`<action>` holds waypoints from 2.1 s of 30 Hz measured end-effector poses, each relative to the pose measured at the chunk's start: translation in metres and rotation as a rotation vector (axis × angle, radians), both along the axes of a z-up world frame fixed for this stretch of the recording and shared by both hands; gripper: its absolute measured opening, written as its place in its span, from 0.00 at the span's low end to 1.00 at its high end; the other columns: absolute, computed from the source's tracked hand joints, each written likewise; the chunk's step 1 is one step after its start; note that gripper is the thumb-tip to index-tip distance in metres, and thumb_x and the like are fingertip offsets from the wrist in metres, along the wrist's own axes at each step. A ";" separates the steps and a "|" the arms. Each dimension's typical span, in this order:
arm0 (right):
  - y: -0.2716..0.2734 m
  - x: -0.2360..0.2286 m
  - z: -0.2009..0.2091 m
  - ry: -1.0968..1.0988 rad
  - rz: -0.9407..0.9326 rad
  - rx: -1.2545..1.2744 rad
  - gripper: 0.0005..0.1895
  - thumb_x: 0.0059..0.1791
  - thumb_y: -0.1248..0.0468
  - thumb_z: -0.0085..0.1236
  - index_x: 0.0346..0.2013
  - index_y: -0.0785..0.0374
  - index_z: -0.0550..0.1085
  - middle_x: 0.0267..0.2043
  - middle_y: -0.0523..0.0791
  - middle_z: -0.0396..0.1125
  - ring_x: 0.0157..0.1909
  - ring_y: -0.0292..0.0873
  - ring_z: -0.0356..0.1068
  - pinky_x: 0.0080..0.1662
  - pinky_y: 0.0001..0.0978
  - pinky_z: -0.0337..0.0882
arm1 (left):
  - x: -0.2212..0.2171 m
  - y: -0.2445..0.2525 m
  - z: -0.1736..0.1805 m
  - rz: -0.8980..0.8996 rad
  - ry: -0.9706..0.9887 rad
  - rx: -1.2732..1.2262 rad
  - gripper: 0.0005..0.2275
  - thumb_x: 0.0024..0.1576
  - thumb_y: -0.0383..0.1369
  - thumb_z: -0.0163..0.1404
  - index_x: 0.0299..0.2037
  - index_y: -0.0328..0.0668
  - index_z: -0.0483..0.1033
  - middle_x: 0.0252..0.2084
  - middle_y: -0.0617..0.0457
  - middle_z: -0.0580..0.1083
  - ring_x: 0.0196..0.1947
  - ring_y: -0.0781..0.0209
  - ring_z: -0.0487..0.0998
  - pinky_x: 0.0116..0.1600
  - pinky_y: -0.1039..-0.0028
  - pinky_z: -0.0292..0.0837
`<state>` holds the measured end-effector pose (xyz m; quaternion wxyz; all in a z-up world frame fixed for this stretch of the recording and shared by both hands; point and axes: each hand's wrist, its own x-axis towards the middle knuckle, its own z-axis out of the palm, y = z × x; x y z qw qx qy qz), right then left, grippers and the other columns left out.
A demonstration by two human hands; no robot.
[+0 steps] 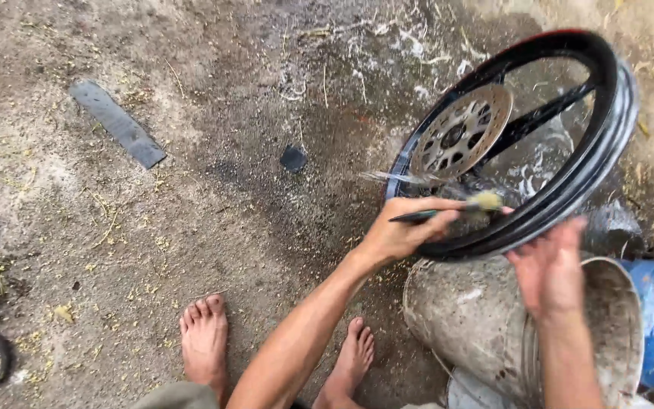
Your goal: Washing and cleaning a motorcycle wheel rim using a brush, water, and an abrasive pad.
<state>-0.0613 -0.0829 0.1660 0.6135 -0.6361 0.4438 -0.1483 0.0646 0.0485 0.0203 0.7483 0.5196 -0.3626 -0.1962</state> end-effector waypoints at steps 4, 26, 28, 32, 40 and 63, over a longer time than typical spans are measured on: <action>0.008 -0.003 -0.068 -0.276 0.008 -0.150 0.26 0.61 0.43 0.32 0.57 0.59 0.67 0.49 0.55 0.73 0.53 0.51 0.77 0.60 0.46 0.78 | 0.020 -0.047 -0.040 0.059 -0.023 0.082 0.07 0.58 0.35 0.55 0.44 0.48 0.82 0.33 0.43 0.81 0.39 0.38 0.83 0.44 0.56 0.78; -0.029 -0.005 -0.101 -0.317 -0.178 -0.074 0.39 0.51 0.28 0.38 0.59 0.55 0.66 0.29 0.46 0.70 0.33 0.41 0.72 0.47 0.37 0.79 | -0.001 -0.056 0.015 0.081 0.064 -0.051 0.09 0.59 0.27 0.56 0.47 0.52 0.81 0.32 0.43 0.81 0.36 0.43 0.84 0.42 0.55 0.82; -0.016 0.014 -0.076 -0.320 -0.149 -0.025 0.44 0.51 0.28 0.35 0.65 0.60 0.63 0.24 0.46 0.67 0.30 0.41 0.72 0.44 0.35 0.79 | 0.022 -0.072 -0.004 0.103 -0.008 0.116 0.07 0.59 0.38 0.55 0.45 0.56 0.82 0.34 0.45 0.82 0.39 0.42 0.84 0.45 0.55 0.81; 0.020 0.054 0.011 -0.128 -0.327 0.007 0.30 0.52 0.33 0.38 0.47 0.55 0.68 0.23 0.40 0.64 0.25 0.38 0.66 0.35 0.33 0.74 | 0.042 -0.001 0.035 -0.112 -0.088 0.501 0.09 0.64 0.35 0.49 0.50 0.46 0.80 0.40 0.48 0.84 0.13 0.75 0.70 0.21 0.85 0.73; -0.010 0.063 0.046 0.050 -0.355 -0.194 0.21 0.63 0.48 0.37 0.42 0.57 0.73 0.27 0.43 0.71 0.25 0.35 0.70 0.28 0.28 0.77 | 0.021 0.065 0.043 -0.510 0.125 0.336 0.10 0.64 0.40 0.49 0.44 0.50 0.83 0.29 0.59 0.79 0.19 0.76 0.70 0.20 0.87 0.58; -0.032 0.048 0.038 0.085 -0.248 -0.303 0.18 0.62 0.46 0.39 0.51 0.55 0.69 0.30 0.39 0.74 0.24 0.31 0.72 0.29 0.21 0.81 | -0.041 0.019 -0.059 -0.046 0.295 0.155 0.10 0.66 0.34 0.48 0.51 0.43 0.78 0.32 0.49 0.80 0.25 0.64 0.81 0.29 0.79 0.81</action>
